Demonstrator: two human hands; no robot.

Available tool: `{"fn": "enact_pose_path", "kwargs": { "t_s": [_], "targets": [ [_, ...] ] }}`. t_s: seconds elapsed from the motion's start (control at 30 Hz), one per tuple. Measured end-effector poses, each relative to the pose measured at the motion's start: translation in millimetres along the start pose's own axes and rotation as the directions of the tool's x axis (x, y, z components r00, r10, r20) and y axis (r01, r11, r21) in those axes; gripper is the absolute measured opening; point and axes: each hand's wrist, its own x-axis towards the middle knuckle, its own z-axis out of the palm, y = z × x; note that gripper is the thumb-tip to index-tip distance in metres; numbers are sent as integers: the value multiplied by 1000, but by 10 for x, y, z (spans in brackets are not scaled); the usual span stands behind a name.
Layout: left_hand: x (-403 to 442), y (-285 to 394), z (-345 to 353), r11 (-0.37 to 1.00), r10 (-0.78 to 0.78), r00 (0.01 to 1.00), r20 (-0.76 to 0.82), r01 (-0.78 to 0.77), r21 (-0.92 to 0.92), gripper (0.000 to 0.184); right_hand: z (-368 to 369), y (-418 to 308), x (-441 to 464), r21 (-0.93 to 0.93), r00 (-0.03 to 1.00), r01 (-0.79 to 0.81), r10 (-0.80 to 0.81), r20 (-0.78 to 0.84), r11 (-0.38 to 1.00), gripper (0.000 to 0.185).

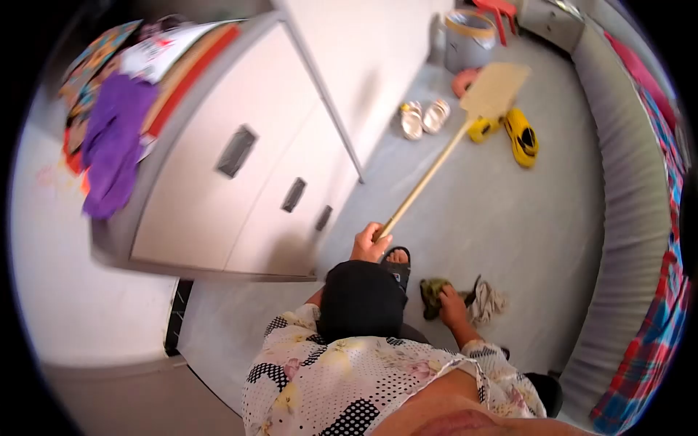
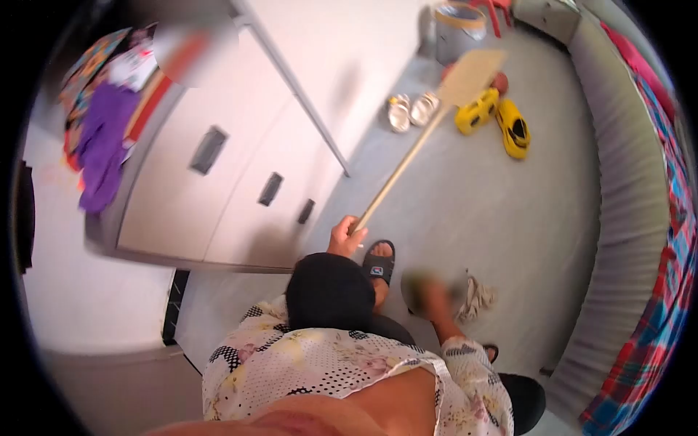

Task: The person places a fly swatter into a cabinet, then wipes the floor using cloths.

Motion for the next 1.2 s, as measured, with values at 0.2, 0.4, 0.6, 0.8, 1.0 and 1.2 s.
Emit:
{"fn": "enact_pose_path", "kwargs": {
  "t_s": [0.2,0.4,0.6,0.8,1.0,1.2],
  "targets": [
    [89,474,-459,945,294,955,-38,-285,161,24,-223,97,382,70,975,-190,179,132,979,22],
    [31,1208,-762,845,382,876,-296,-460,-273,24,23,378,574,55,966,-232,223,131,971,24],
    [23,1543,-703,723,482,812,-330,-581,-374,17,129,507,729,41,955,-250,240,177,967,25],
    [128,1914,-684,850,376,789,-485,-502,-158,14,403,747,781,-10,941,-297,294,170,955,24],
    [516,2726,-1068,842,444,678,-586,-540,12,27,439,737,888,13,945,-290,284,162,957,24],
    [952,3557,-1649,740,511,610,-606,-670,-50,22,475,796,877,20,946,-285,278,166,958,26]
  ]
}}
